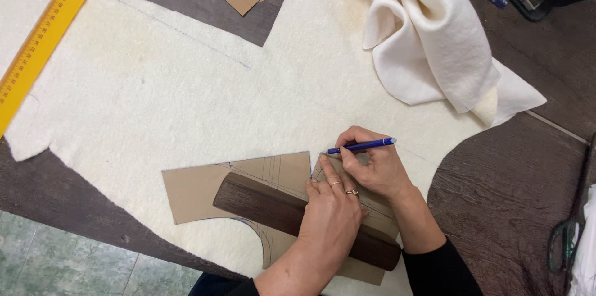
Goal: The person places a cardboard pattern onto a large piece of white fabric and uses a blue pen to trace the pattern's outline. They adjust the pattern and use a ruler to draw straight lines along the edges.
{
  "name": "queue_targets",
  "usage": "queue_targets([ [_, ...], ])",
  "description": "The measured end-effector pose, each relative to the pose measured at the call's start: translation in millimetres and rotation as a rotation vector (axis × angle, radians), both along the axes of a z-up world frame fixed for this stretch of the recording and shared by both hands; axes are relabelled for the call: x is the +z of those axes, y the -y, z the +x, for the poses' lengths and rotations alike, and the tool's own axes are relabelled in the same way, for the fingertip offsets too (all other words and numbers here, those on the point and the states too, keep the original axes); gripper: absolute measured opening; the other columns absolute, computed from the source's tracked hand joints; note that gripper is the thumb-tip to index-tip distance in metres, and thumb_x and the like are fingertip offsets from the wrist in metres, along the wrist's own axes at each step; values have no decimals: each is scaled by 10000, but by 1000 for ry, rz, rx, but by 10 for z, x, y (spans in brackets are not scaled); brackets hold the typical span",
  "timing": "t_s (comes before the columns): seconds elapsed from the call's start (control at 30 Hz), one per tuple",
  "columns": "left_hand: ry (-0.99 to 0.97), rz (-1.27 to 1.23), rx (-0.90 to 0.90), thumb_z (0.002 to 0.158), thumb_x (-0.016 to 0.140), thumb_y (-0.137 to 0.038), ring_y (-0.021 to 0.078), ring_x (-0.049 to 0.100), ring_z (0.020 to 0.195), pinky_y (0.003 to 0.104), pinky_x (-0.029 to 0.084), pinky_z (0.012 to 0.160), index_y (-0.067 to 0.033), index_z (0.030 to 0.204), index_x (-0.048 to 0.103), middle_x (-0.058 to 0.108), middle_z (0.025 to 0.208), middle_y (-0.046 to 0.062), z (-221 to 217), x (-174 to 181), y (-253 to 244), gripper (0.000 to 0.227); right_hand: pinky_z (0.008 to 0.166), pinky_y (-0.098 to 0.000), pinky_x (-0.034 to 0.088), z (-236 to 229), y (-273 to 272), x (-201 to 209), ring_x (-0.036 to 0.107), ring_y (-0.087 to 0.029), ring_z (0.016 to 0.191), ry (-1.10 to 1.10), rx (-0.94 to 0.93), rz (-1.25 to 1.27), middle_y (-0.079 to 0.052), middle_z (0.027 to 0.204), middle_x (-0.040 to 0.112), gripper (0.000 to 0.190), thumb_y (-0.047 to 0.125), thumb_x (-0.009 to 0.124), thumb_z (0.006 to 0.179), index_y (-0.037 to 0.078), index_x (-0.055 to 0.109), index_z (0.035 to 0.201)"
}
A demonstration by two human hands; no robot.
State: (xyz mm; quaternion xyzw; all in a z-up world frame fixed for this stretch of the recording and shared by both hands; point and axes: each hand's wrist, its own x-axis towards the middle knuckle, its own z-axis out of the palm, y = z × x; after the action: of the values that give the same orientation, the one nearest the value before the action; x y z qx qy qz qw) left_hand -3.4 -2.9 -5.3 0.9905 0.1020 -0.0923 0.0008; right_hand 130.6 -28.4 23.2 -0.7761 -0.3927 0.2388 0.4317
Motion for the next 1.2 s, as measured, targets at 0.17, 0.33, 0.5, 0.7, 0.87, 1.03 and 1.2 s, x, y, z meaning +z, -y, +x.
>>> queue_targets([
  [0.17, -28, -7, -33, 900, 393, -244, 443, 628, 940, 500, 510, 831, 44, 1320, 497, 412, 1320, 472, 2, 43, -24, 520, 579, -234, 447, 0, -13, 17, 563, -118, 644, 12, 13, 2, -15, 744, 620, 81, 80, 530, 848, 62, 606, 829],
  [0.33, -30, -6, -41, 910, 408, -254, 464, 626, 963, 510, 514, 836, 23, 1302, 523, 402, 1317, 484, -8, 32, -19, 494, 567, -232, 449, 9, -8, 16, 564, -121, 639, 0, 21, 14, -17, 738, 619, 92, 70, 518, 833, 55, 607, 820],
  [0.5, 13, 9, -15, 886, 413, -231, 434, 639, 896, 491, 521, 805, 76, 1320, 483, 418, 1304, 475, -2, 20, -10, 536, 592, -249, 441, 12, 10, -40, 553, -127, 646, 33, 22, -3, -14, 749, 616, 67, 82, 540, 840, 68, 604, 828],
  [0.7, -104, -8, -83, 917, 408, -285, 462, 629, 952, 502, 522, 824, -6, 1344, 490, 371, 1326, 507, 5, 85, -41, 517, 577, -236, 434, 25, 41, -26, 548, -122, 640, 14, 28, 30, -17, 746, 614, 85, 64, 515, 826, 56, 600, 826],
  [0.87, -3, -1, -30, 900, 404, -260, 434, 636, 914, 499, 517, 828, 23, 1316, 511, 398, 1314, 488, -14, -19, 15, 515, 578, -240, 432, 16, 41, -15, 549, -122, 643, 13, 7, 1, -12, 740, 615, 84, 71, 523, 817, 64, 607, 817],
  [1.03, -9, 13, -41, 894, 428, -232, 447, 641, 895, 515, 520, 819, 10, 1293, 536, 403, 1300, 498, -10, 26, -7, 479, 523, -224, 404, 16, 46, 9, 512, -102, 582, -1, 6, 18, -5, 705, 601, 94, 57, 502, 805, 65, 596, 793],
  [1.2, -52, -1, -73, 906, 421, -219, 456, 631, 920, 521, 529, 803, 23, 1304, 519, 386, 1304, 512, 3, 74, -35, 476, 532, -221, 436, 18, 36, 26, 548, -110, 599, 6, 15, 14, -16, 718, 625, 93, 47, 512, 799, 63, 604, 801],
])
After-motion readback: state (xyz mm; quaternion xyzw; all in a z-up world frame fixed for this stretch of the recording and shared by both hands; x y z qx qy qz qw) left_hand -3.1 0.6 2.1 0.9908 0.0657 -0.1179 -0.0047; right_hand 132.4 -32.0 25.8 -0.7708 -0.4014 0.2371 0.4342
